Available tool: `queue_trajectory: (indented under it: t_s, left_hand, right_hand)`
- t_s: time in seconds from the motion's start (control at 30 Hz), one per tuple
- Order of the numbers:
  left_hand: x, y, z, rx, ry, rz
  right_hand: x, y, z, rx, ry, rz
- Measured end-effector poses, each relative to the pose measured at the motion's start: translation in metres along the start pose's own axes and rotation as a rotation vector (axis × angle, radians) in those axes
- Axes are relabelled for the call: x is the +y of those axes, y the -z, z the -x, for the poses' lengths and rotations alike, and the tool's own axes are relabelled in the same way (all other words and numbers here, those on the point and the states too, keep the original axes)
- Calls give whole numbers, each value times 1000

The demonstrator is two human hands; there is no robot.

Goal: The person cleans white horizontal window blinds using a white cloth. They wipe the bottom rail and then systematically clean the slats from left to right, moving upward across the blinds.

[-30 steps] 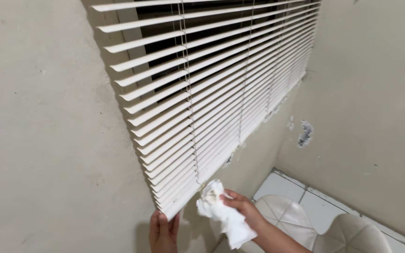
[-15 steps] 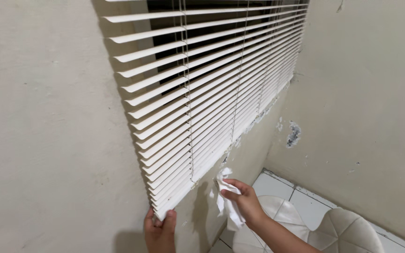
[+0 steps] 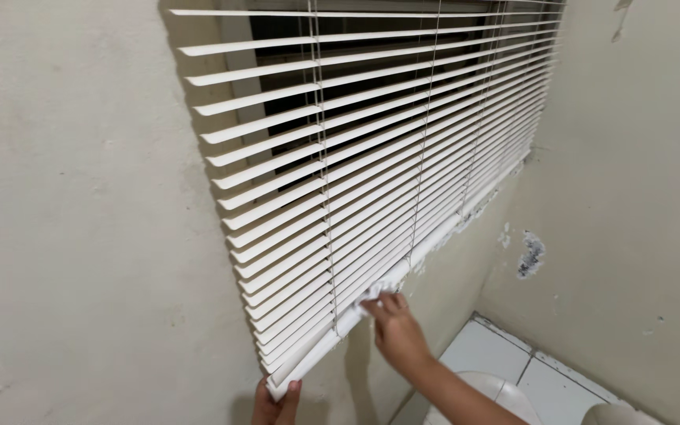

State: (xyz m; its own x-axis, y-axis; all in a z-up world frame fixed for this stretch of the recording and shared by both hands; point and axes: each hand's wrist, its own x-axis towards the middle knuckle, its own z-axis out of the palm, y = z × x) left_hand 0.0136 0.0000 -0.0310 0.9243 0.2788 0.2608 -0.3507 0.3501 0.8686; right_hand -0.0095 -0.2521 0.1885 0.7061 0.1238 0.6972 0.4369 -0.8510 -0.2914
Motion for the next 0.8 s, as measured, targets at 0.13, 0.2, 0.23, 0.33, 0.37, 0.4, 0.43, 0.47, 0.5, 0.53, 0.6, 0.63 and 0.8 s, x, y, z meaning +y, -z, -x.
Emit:
queue_trajectory:
  t_s: [0.13,0.2,0.23,0.33,0.37,0.4,0.43,0.47,0.5,0.53,0.6,0.63,0.8]
  left_hand:
    - [-42,22,-20,-8,-98,109]
    - [-48,26,-28,18,-127,106]
    - [-49,26,-32,34,-129,83]
    - [-47,26,-42,88,-130,13]
    - [-45,26,-47,105,-131,-8]
    - [-43,27,-53,120,-134,-28]
    - [-42,27,-54,139,-132,-50]
    - [-40,27,-57,162,-129,-73]
    - [-39,26,-56,178,-128,-96]
    - [-38,26,-53,196,-123,-121]
    - [-32,30,-50,245,-119,-181]
    - [-29,30,-48,266,-117,-208]
    - [-15,20,-31,388,-96,-384]
  right_hand:
    - [69,13,-31,4,-126,96]
    - [91,15,-39,-13,-160,100]
    - [100,17,-38,-30,-176,77]
    - [110,4,-33,-3,-151,41]
    - [106,-5,-27,21,-132,36]
    - [100,-14,-20,41,-11,25]
    - [93,-21,-10,57,108,13]
    - [78,-30,0,119,200,-38]
    - [65,-37,4,182,289,-92]
    - [58,-35,7,77,271,-179]
    - [50,-23,18,-134,232,-357]
    - [56,-16,12,-152,267,-346]
    - [125,14,4,-17,256,-351]
